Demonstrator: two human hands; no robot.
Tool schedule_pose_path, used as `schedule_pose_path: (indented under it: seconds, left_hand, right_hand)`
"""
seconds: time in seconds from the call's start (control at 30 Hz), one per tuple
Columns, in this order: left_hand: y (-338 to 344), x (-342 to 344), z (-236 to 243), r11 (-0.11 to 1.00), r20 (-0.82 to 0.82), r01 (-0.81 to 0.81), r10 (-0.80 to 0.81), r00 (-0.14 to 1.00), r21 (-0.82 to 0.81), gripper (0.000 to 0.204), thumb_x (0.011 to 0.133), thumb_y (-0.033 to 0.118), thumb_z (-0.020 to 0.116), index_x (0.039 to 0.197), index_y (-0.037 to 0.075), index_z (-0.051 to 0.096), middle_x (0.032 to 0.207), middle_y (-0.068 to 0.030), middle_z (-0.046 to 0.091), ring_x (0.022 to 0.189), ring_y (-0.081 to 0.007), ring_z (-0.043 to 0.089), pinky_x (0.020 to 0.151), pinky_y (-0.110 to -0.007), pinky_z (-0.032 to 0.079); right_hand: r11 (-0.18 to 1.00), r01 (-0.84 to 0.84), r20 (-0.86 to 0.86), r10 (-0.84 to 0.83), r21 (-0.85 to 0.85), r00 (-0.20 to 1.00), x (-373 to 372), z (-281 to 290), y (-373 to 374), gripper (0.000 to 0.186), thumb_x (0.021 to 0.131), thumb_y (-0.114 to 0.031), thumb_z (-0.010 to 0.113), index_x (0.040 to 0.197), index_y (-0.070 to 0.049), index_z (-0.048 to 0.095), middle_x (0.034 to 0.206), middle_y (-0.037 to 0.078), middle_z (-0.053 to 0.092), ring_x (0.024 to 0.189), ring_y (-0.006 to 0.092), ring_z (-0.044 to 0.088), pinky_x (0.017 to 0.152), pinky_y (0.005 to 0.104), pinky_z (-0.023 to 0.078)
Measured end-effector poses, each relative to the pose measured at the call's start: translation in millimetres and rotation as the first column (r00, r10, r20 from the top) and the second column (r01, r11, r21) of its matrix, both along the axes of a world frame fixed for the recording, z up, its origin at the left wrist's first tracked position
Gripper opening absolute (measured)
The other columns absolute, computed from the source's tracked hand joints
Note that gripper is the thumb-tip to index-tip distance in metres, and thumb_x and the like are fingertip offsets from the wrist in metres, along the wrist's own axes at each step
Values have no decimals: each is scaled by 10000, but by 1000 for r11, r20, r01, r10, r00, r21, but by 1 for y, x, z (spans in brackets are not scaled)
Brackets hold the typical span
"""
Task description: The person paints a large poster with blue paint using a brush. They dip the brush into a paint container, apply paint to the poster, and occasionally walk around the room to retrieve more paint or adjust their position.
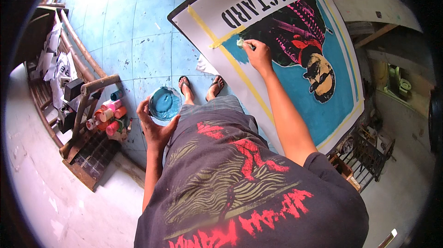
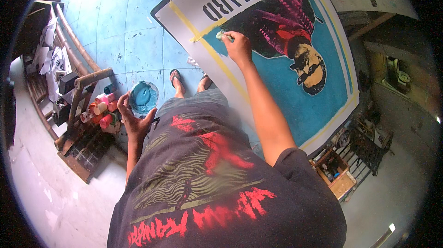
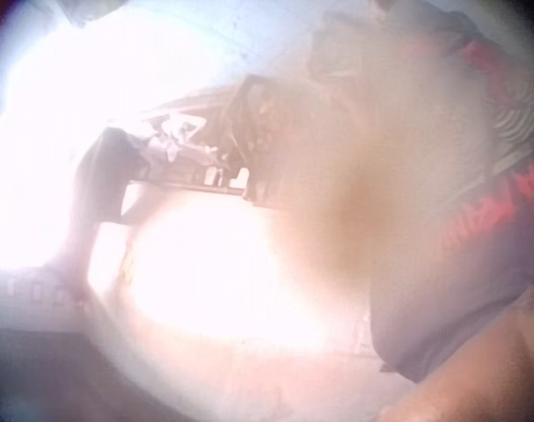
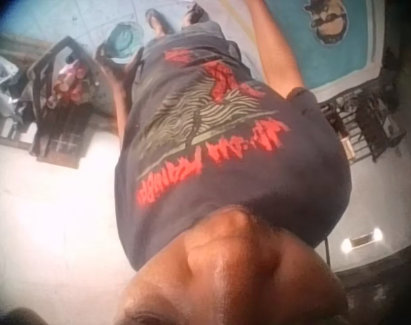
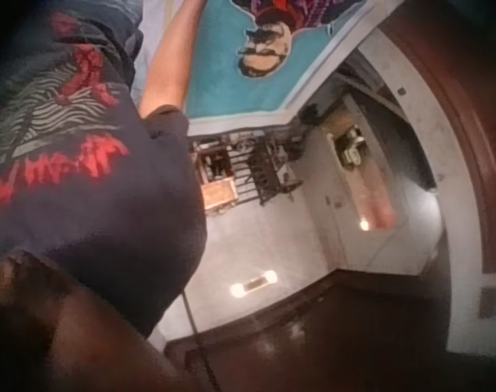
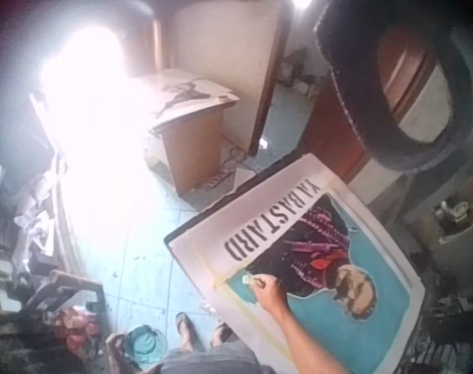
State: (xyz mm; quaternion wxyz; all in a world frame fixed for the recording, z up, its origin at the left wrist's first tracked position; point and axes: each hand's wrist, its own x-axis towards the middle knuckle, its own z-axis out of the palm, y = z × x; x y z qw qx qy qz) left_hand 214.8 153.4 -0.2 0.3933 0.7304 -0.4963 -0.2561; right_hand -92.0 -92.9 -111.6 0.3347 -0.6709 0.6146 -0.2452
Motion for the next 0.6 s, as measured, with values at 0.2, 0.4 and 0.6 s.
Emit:
schedule_pose_path:
  seconds: [0.2, 0.4, 0.6]
  left_hand:
    - [7, 2, 1, 999, -20, -25, 26, 999, 22, 971, 625, 179, 918, 1366, 40, 306, 1304, -183, 481, 1235, -330, 520, 1052, -433, 419]
    - [13, 5, -4, 998, 1, -54, 54, 999, 27, 964, 628, 179, 916, 1365, 45, 310, 1299, -176, 477, 1232, -329, 520, 1055, -432, 416]
    - [10, 5, -2, 998, -15, -62, 62, 998, 30, 957, 633, 175, 913, 1366, 48, 311, 1300, -175, 477, 1229, -322, 523, 1046, -427, 427]
  right_hand:
    - [985, -98, -180, 72, -139, 981, 14, -20, -19, 263, 874, -281, 680, 996, -54, 739, 908, 160, 731, 840, 298, 716, 760, 388, 546]
    - [998, 43, 69, -46, 38, 997, 9, -23, -26, 270, 873, -268, 691, 997, -32, 736, 888, 153, 728, 813, 221, 709, 731, 340, 534]
    - [984, 86, 216, -119, 159, 969, 7, -20, -36, 255, 879, -243, 688, 943, -1, 741, 797, 107, 728, 703, 145, 672, 661, 307, 521]
